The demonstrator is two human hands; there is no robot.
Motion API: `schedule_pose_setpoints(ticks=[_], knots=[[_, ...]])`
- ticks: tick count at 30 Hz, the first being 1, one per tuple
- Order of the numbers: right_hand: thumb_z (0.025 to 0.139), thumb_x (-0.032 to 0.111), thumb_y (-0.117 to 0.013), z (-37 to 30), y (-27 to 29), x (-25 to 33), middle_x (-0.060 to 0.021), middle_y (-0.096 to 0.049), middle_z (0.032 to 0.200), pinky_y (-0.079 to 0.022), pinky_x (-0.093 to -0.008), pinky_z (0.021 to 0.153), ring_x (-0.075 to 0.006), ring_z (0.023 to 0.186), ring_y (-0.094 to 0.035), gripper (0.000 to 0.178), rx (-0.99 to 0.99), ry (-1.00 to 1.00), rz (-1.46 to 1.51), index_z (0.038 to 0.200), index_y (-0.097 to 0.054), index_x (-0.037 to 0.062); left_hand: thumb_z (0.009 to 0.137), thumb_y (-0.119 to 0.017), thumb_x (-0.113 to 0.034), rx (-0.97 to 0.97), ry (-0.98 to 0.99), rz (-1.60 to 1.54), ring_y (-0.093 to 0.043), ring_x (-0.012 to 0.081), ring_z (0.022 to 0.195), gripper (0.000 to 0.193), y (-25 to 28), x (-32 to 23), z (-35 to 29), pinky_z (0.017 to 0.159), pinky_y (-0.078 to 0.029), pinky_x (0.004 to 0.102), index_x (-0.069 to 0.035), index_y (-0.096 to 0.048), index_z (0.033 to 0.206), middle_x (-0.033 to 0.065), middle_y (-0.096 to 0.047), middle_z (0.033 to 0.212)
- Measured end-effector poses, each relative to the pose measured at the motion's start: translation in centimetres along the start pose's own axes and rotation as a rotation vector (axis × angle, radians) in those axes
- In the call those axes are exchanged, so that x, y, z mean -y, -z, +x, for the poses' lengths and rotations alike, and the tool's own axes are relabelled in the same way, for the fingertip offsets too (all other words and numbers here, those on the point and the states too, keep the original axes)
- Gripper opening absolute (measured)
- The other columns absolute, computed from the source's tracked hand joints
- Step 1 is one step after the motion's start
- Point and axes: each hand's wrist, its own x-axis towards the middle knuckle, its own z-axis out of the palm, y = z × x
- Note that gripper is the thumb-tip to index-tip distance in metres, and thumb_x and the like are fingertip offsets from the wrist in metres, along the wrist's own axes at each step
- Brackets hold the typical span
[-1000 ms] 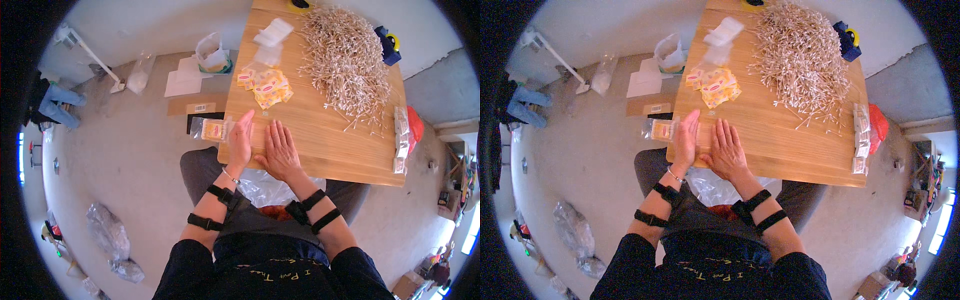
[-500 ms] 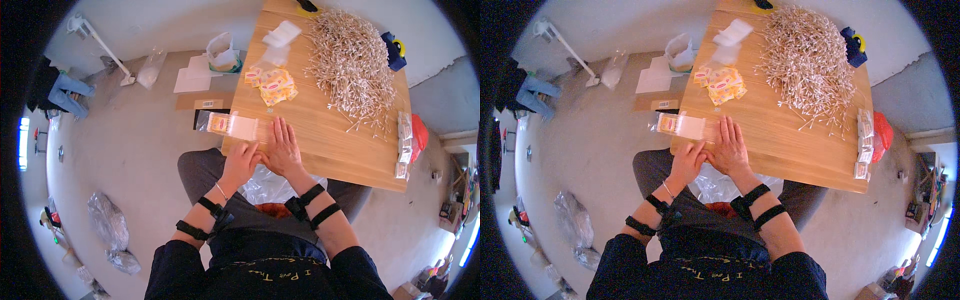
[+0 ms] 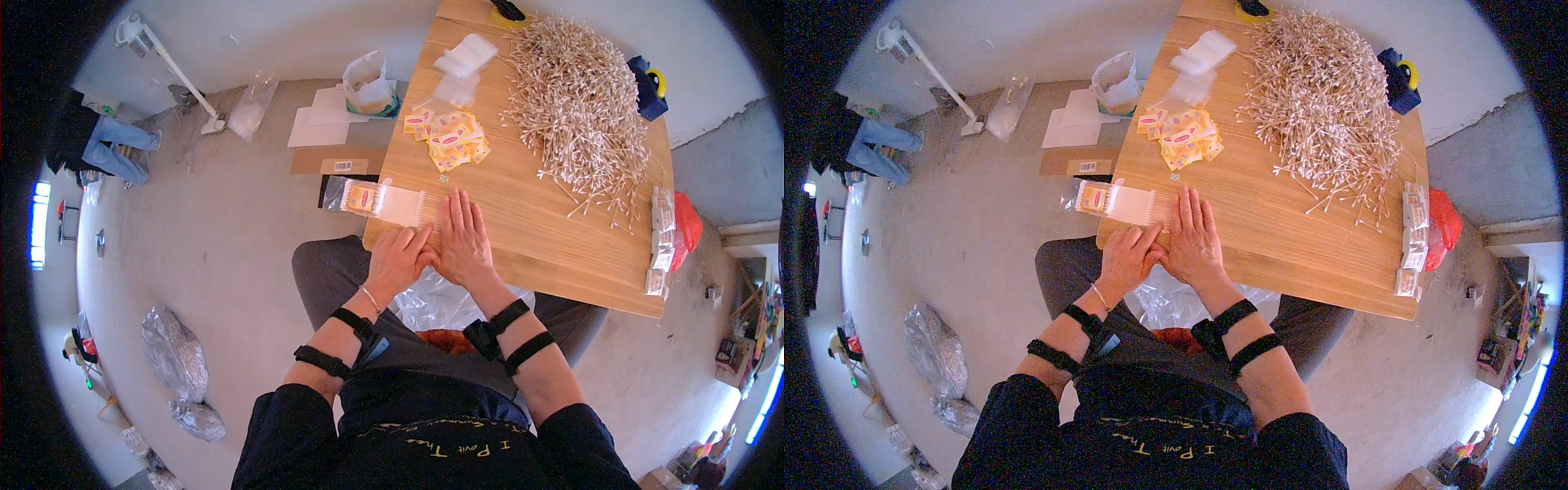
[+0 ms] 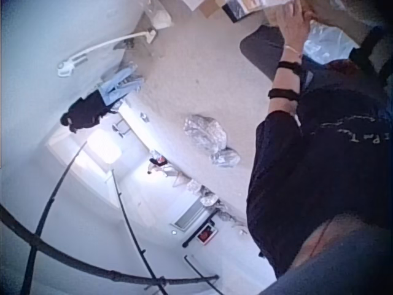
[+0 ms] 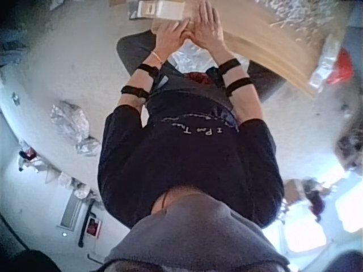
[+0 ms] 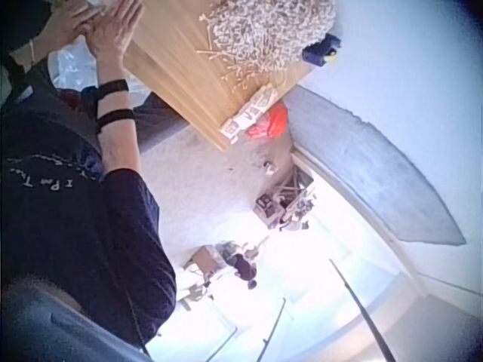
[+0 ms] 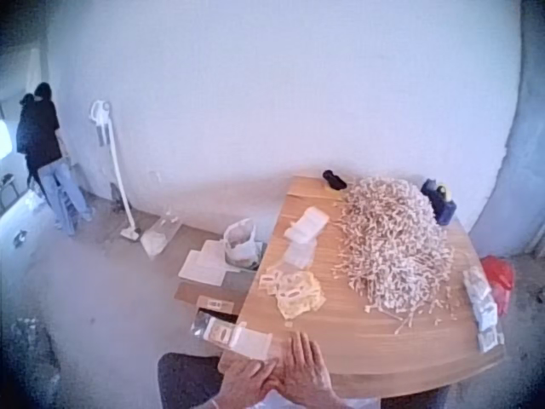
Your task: The person is manually counting and arranging cotton swabs on a card before placing them into a plastic bag.
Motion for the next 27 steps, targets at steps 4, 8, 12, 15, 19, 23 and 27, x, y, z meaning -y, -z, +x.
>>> schedule_pose_setpoints(ticks=[4,8,12,15,19,23,27], knots=[[0.081,0.053,-0.056,0.0,-0.3,-0.1,-0.0242,-0.021,0.152,-0.013,-0.0453,0.117,-0.0356,0.143,-0.017,0.091,-0.038,-0.006,0.038,0.142,-0.027,-0.0078,0.086,-0.056,-0.043,0.014,0.029,0.005,-0.055,0.0249,0.08,0.053,-0.1,-0.2,0.1,0.07,-0.045,0.0376,-0.01,-0.055,0.127,0.0063,-0.052,0.089],[0.081,0.051,-0.056,0.0,-0.2,-0.1,-0.0245,-0.021,0.151,-0.013,-0.0451,0.117,-0.0357,0.143,-0.017,0.09,-0.049,-0.001,0.022,0.142,-0.027,-0.0078,0.086,-0.056,-0.044,0.072,0.076,0.022,-0.055,0.0251,0.081,0.054,0.3,-0.6,0.4,0.071,-0.045,0.0376,-0.011,-0.054,0.129,0.0064,-0.053,0.089],[0.084,0.042,-0.052,0.1,0.0,-0.1,-0.0262,-0.019,0.152,-0.012,-0.046,0.117,-0.0374,0.143,-0.016,0.083,-0.003,0.001,0.06,0.142,-0.024,-0.0095,0.087,-0.056,-0.044,0.092,0.079,0.034,-0.056,0.0249,0.082,0.055,0.2,-0.5,0.5,0.071,-0.044,0.0375,-0.011,-0.052,0.131,0.0064,-0.054,0.089],[0.084,0.042,-0.052,0.1,-0.2,-0.1,-0.0264,-0.02,0.151,-0.011,-0.0461,0.117,-0.0375,0.143,-0.017,0.082,-0.022,0.0,0.07,0.142,-0.024,-0.0096,0.087,-0.056,-0.044,0.097,0.081,0.037,-0.056,0.0245,0.082,0.055,0.1,-0.5,0.5,0.072,-0.045,0.0375,-0.012,-0.052,0.131,0.0061,-0.056,0.09],[0.084,0.042,-0.051,0.1,-0.1,0.1,-0.0264,-0.02,0.151,-0.012,-0.0465,0.117,-0.0376,0.143,-0.017,0.081,-0.023,0.002,0.069,0.142,-0.025,-0.0095,0.087,-0.057,-0.043,0.096,0.087,0.03,-0.057,0.0243,0.083,0.054,0.1,-0.4,0.6,0.073,-0.045,0.0375,-0.012,-0.052,0.131,0.006,-0.058,0.09],[0.083,0.045,-0.052,0.0,-0.9,-0.3,-0.0257,-0.022,0.151,-0.012,-0.0456,0.117,-0.0364,0.143,-0.017,0.082,-0.07,-0.008,0.067,0.141,-0.029,-0.0084,0.087,-0.056,-0.043,0.117,0.145,-0.002,-0.058,0.0254,0.083,0.054,0.4,-1.0,1.4,0.073,-0.046,0.0384,-0.013,-0.051,0.131,0.0064,-0.058,0.09],[0.084,0.041,-0.047,0.0,-0.9,-0.2,-0.0259,-0.022,0.151,-0.013,-0.0461,0.117,-0.0369,0.143,-0.018,0.076,-0.061,0.004,0.023,0.14,-0.031,-0.0082,0.088,-0.055,-0.043,0.175,0.153,0.045,-0.059,0.027,0.085,0.054,0.4,-0.9,1.6,0.074,-0.047,0.0396,-0.012,-0.051,0.131,0.0074,-0.059,0.092]])
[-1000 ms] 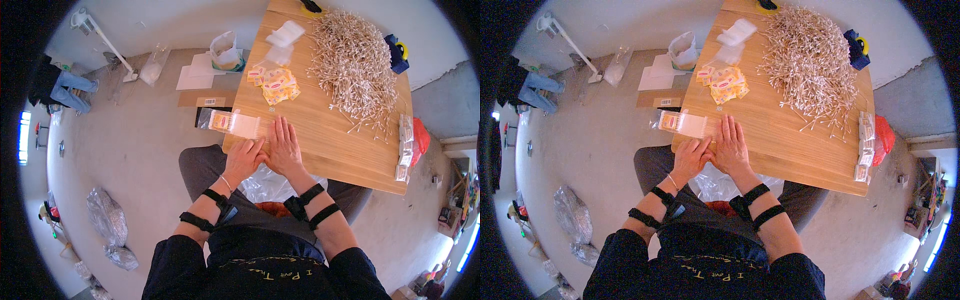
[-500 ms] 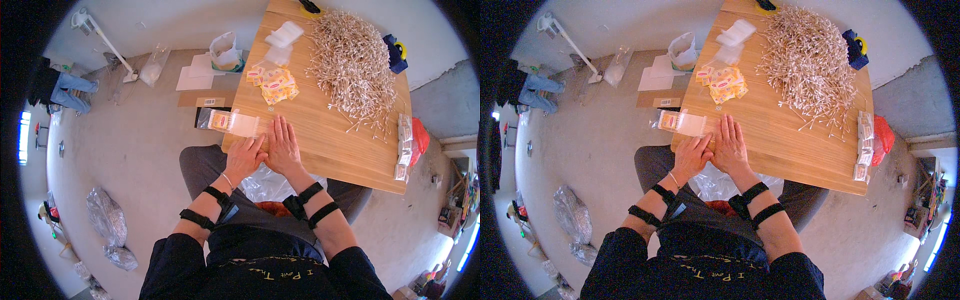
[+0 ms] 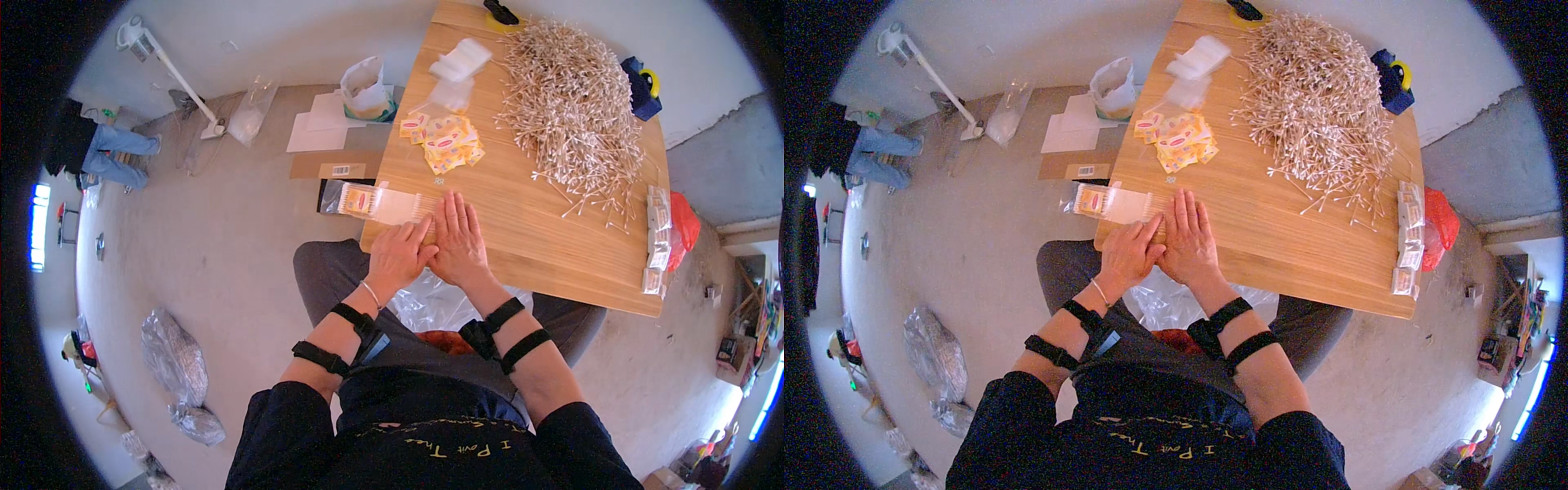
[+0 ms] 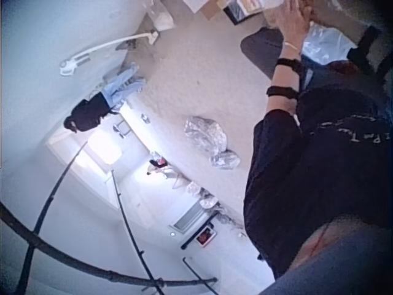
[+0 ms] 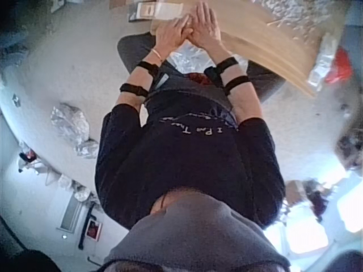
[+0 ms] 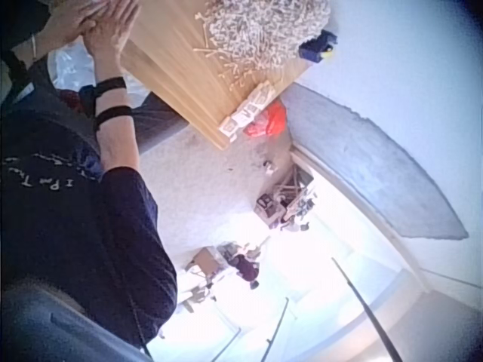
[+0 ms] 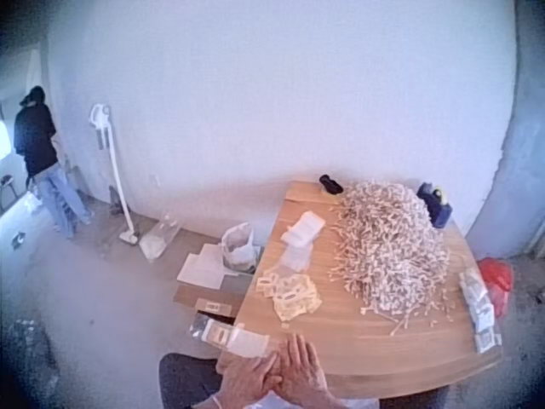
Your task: The person is manually counting and arranging cotton swabs on a card before placing them into a plastic bag.
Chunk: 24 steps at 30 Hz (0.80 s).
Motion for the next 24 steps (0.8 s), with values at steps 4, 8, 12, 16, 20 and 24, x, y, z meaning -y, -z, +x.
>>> schedule_pose_setpoints(ticks=[4,8,12,16,20,24], knots=[[0.084,0.039,-0.045,0.0,-0.1,0.1,-0.0264,-0.024,0.15,-0.014,-0.0463,0.116,-0.0374,0.142,-0.019,0.073,-0.026,-0.005,0.017,0.139,-0.033,-0.0081,0.088,-0.055,-0.044,-0.009,-0.002,-0.017,-0.06,0.0275,0.087,0.053,0.0,0.1,0.0,0.076,-0.048,0.0395,-0.011,-0.051,0.13,0.0083,-0.061,0.095],[0.085,0.04,-0.045,0.1,-0.2,0.1,-0.0259,-0.024,0.15,-0.014,-0.0461,0.116,-0.037,0.142,-0.019,0.073,-0.023,-0.012,0.005,0.139,-0.033,-0.0078,0.088,-0.054,-0.045,-0.042,-0.012,-0.03,-0.061,0.0282,0.086,0.054,0.1,0.0,0.3,0.075,-0.049,0.0401,-0.011,-0.052,0.129,0.0086,-0.063,0.095],[0.086,0.04,-0.043,0.1,-0.2,0.2,-0.0248,-0.024,0.151,-0.013,-0.0457,0.116,-0.0361,0.143,-0.019,0.072,-0.037,-0.018,0.019,0.139,-0.034,-0.0074,0.089,-0.054,-0.047,0.009,0.052,-0.059,-0.063,0.0294,0.085,0.055,0.2,-0.1,0.7,0.074,-0.05,0.041,-0.01,-0.051,0.13,0.0094,-0.064,0.097],[0.088,0.041,-0.042,0.0,-0.3,0.1,-0.0245,-0.024,0.151,-0.013,-0.0455,0.117,-0.0356,0.143,-0.019,0.071,-0.031,-0.018,0.0,0.14,-0.034,-0.0073,0.089,-0.053,-0.048,-0.008,0.032,-0.048,-0.063,0.03,0.087,0.056,-0.2,0.0,0.7,0.073,-0.05,0.0413,-0.01,-0.05,0.13,0.0102,-0.065,0.099],[0.088,0.041,-0.041,0.1,-0.2,0.1,-0.0243,-0.023,0.151,-0.013,-0.0455,0.117,-0.0356,0.143,-0.018,0.071,-0.015,-0.023,-0.009,0.14,-0.033,-0.0071,0.089,-0.053,-0.048,0.025,0.058,-0.037,-0.063,0.0307,0.086,0.056,-0.2,0.0,0.8,0.073,-0.051,0.0418,-0.01,-0.05,0.13,0.0103,-0.065,0.099],[0.088,0.041,-0.041,0.0,-0.2,0.1,-0.0239,-0.023,0.152,-0.012,-0.0455,0.117,-0.0354,0.143,-0.017,0.071,-0.007,-0.027,-0.006,0.141,-0.032,-0.0067,0.089,-0.052,-0.047,0.001,0.056,-0.068,-0.064,0.0315,0.082,0.057,0.2,-0.2,1.1,0.07,-0.051,0.0414,-0.009,-0.049,0.131,0.0127,-0.066,0.096]])
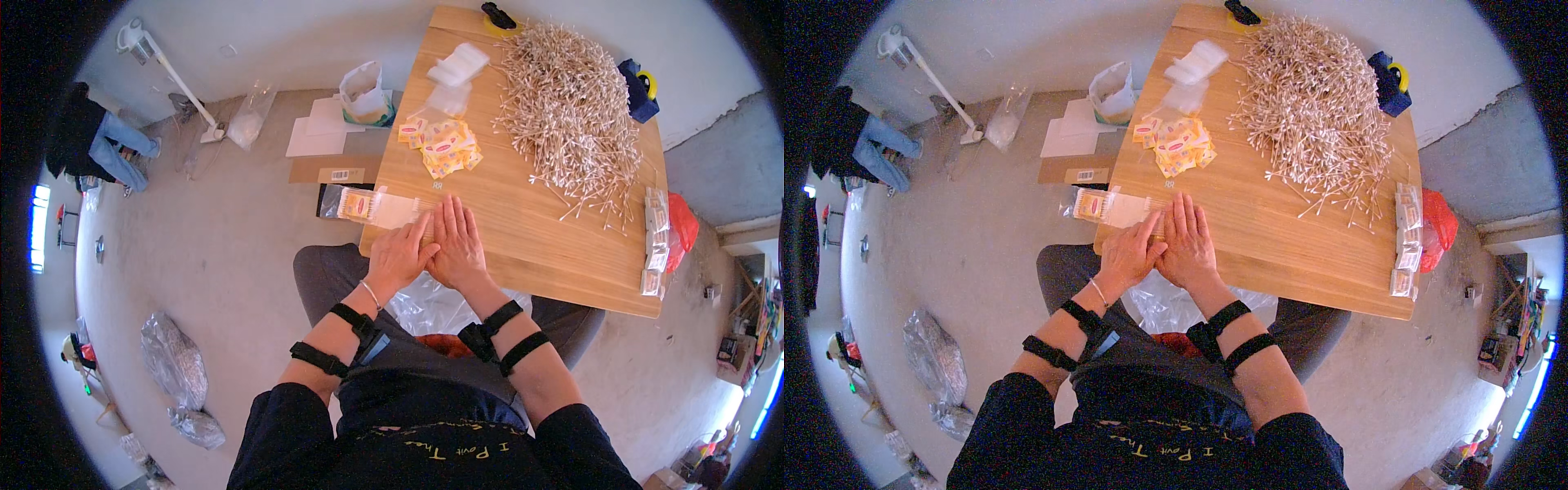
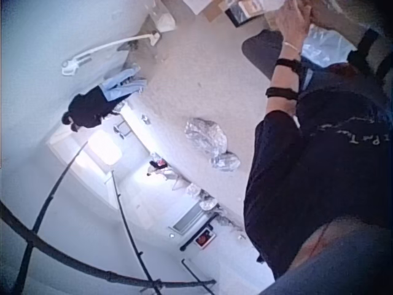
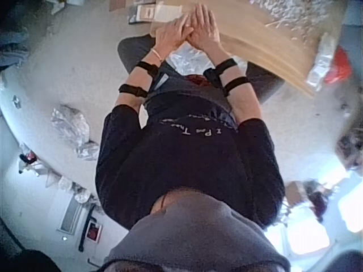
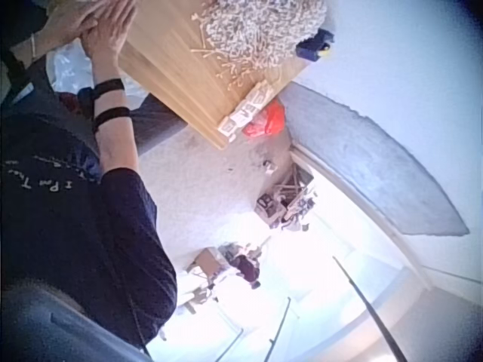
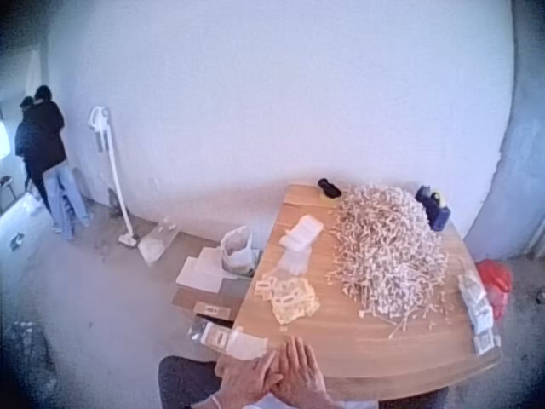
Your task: The person is manually counting and arranging cotton swabs on a card before placing them into a plastic bag.
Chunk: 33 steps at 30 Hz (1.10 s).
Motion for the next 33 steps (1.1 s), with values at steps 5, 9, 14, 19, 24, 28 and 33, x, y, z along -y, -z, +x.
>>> schedule_pose_setpoints(ticks=[5,9,14,19,24,28,33], knots=[[0.089,0.042,-0.04,0.0,0.2,0.1,-0.023,-0.022,0.152,-0.011,-0.0454,0.117,-0.0347,0.144,-0.015,0.072,0.018,0.005,-0.032,0.142,-0.031,-0.0051,0.091,-0.051,-0.047,0.014,-0.037,-0.003,-0.065,0.0322,0.079,0.057,0.1,0.4,0.3,0.067,-0.052,0.0405,-0.008,-0.046,0.133,0.0151,-0.067,0.093],[0.089,0.042,-0.039,0.0,0.2,0.1,-0.0222,-0.021,0.153,-0.01,-0.0453,0.117,-0.0345,0.144,-0.014,0.071,0.034,-0.006,-0.02,0.143,-0.031,-0.0044,0.091,-0.051,-0.046,0.032,-0.016,-0.033,-0.065,0.0332,0.079,0.057,0.2,0.2,0.5,0.066,-0.052,0.041,-0.008,-0.045,0.133,0.0154,-0.067,0.092],[0.089,0.041,-0.039,0.1,0.3,0.3,-0.0222,-0.022,0.153,-0.01,-0.0454,0.117,-0.0346,0.144,-0.014,0.071,0.029,-0.008,-0.022,0.143,-0.03,-0.005,0.092,-0.051,-0.046,0.063,0.017,-0.047,-0.065,0.0342,0.078,0.056,0.1,0.3,0.6,0.066,-0.052,0.0418,-0.009,-0.043,0.133,0.0158,-0.067,0.09],[0.09,0.041,-0.038,0.0,0.3,0.0,-0.024,-0.022,0.152,-0.01,-0.0457,0.117,-0.0346,0.144,-0.015,0.071,0.047,-0.01,-0.014,0.143,-0.029,-0.0053,0.092,-0.05,-0.045,0.084,0.046,-0.038,-0.066,0.0346,0.077,0.059,0.4,-0.2,1.0,0.065,-0.052,0.0429,-0.008,-0.041,0.136,0.0171,-0.067,0.088],[0.091,0.042,-0.037,0.1,0.4,0.4,-0.0243,-0.022,0.152,-0.011,-0.046,0.117,-0.0347,0.144,-0.015,0.071,0.03,-0.013,0.005,0.144,-0.028,-0.0048,0.093,-0.05,-0.042,0.151,0.057,-0.044,-0.065,0.0368,0.077,0.056,0.4,0.3,1.4,0.065,-0.052,0.046,-0.007,-0.041,0.137,0.0202,-0.067,0.087],[0.091,0.045,-0.037,0.1,0.6,0.3,-0.0235,-0.023,0.152,-0.011,-0.0461,0.117,-0.0349,0.144,-0.015,0.073,0.059,-0.01,-0.012,0.144,-0.028,-0.0046,0.094,-0.049,-0.039,0.127,0.028,-0.028,-0.065,0.0355,0.072,0.052,0.6,0.1,1.6,0.062,-0.052,0.045,-0.007,-0.042,0.134,0.0192,-0.067,0.08],[0.091,0.047,-0.038,0.1,0.7,0.2,-0.0235,-0.024,0.152,-0.011,-0.046,0.117,-0.035,0.144,-0.016,0.075,0.055,-0.003,-0.03,0.143,-0.029,-0.0056,0.095,-0.047,-0.035,0.175,0.054,-0.05,-0.065,0.035,0.073,0.049,1.1,-0.2,1.8,0.063,-0.051,0.0459,-0.007,-0.041,0.134,0.0187,-0.067,0.082]])
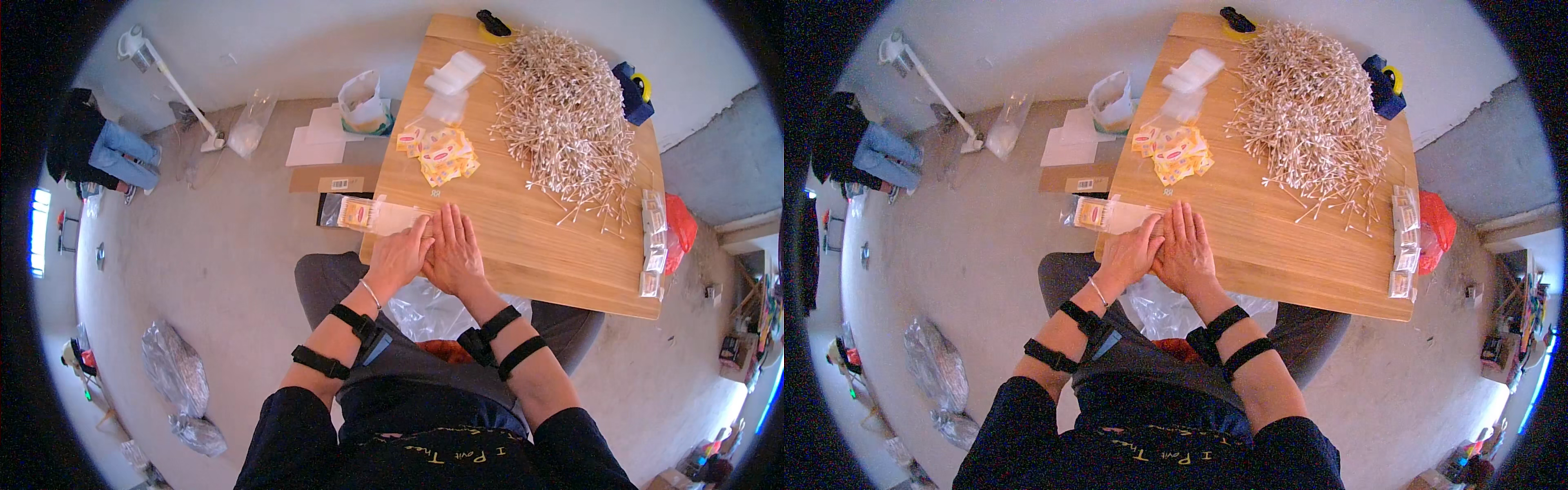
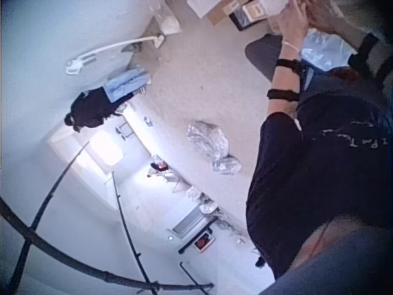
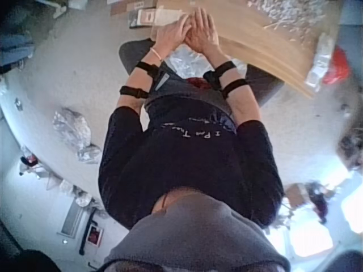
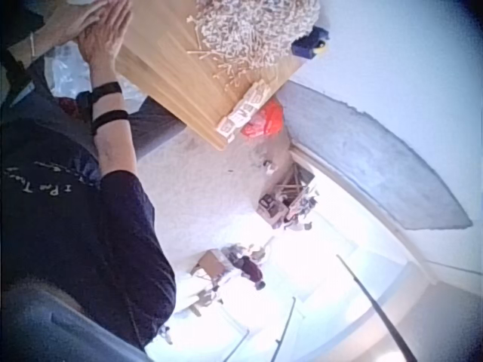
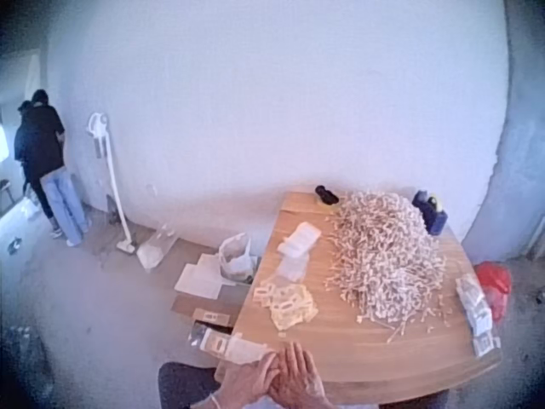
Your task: The person is manually counting and arranging cotton swabs on a card before placing them into a plastic bag.
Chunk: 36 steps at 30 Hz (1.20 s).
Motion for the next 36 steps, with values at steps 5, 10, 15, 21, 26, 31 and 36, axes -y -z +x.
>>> schedule_pose_setpoints(ticks=[5,10,15,21,26,31,36], knots=[[0.091,0.046,-0.038,0.0,0.2,0.1,-0.0245,-0.024,0.151,-0.012,-0.0462,0.117,-0.0356,0.144,-0.016,0.074,-0.042,0.013,0.029,0.143,-0.029,-0.0063,0.096,-0.046,-0.033,-0.03,-0.006,0.032,-0.066,0.0347,0.075,0.047,-0.4,0.3,0.2,0.065,-0.051,0.0454,-0.007,-0.041,0.135,0.0175,-0.067,0.084],[0.09,0.044,-0.039,0.0,0.0,0.0,-0.0254,-0.023,0.151,-0.012,-0.0465,0.116,-0.0366,0.143,-0.016,0.073,-0.012,0.003,-0.008,0.143,-0.029,-0.0062,0.096,-0.045,-0.03,0.036,0.017,0.031,-0.065,0.0351,0.076,0.044,-0.2,0.0,0.5,0.066,-0.051,0.0452,-0.007,-0.043,0.133,0.0177,-0.068,0.087],[0.088,0.051,-0.044,0.0,-0.1,0.0,-0.0267,-0.021,0.151,-0.012,-0.0467,0.116,-0.0372,0.144,-0.014,0.082,-0.007,0.017,-0.003,0.143,-0.026,-0.0077,0.096,-0.046,-0.027,0.003,-0.004,-0.007,-0.065,0.0352,0.076,0.037,-0.4,0.2,0.3,0.066,-0.051,0.0455,-0.007,-0.047,0.127,0.0179,-0.067,0.086],[0.086,0.06,-0.046,-0.1,-0.3,-0.3,-0.0265,-0.021,0.151,-0.011,-0.0465,0.117,-0.0364,0.144,-0.014,0.091,-0.018,0.013,0.065,0.142,-0.026,-0.0094,0.095,-0.048,-0.025,-0.115,0.043,-0.005,-0.065,0.0368,0.078,0.026,1.2,0.0,1.9,0.065,-0.051,0.0471,-0.011,-0.058,0.114,0.017,-0.067,0.088],[0.085,0.062,-0.046,-0.1,0.3,-0.1,-0.0256,-0.021,0.151,-0.01,-0.0458,0.117,-0.0354,0.144,-0.013,0.093,-0.002,-0.005,0.107,0.142,-0.027,-0.0098,0.087,-0.058,-0.016,-0.323,-0.147,-0.005,-0.062,0.0341,0.081,0.015,1.6,1.2,5.0,0.068,-0.05,0.0443,-0.006,-0.065,0.096,0.0127,-0.062,0.087],[0.085,0.06,-0.049,-0.2,0.2,-0.2,-0.0253,-0.023,0.151,-0.011,-0.0455,0.117,-0.0353,0.144,-0.015,0.092,-0.028,0.003,0.109,0.141,-0.028,-0.0095,0.084,-0.061,-0.016,-0.087,-0.023,-0.05,-0.059,0.033,0.086,0.013,0.5,1.6,7.2,0.074,-0.049,0.0445,-0.004,-0.062,0.089,0.0118,-0.059,0.086],[0.086,0.058,-0.049,-0.2,0.5,0.0,-0.025,-0.023,0.151,-0.012,-0.0447,0.117,-0.0354,0.143,-0.016,0.09,-0.032,-0.006,0.152,0.142,-0.028,-0.0092,0.093,-0.054,-0.019,-0.33,-0.024,-0.362,-0.06,0.0333,0.099,0.022,-0.5,2.5,6.6,0.084,-0.048,0.0403,-0.003,-0.062,0.106,0.0162,-0.06,0.109]])
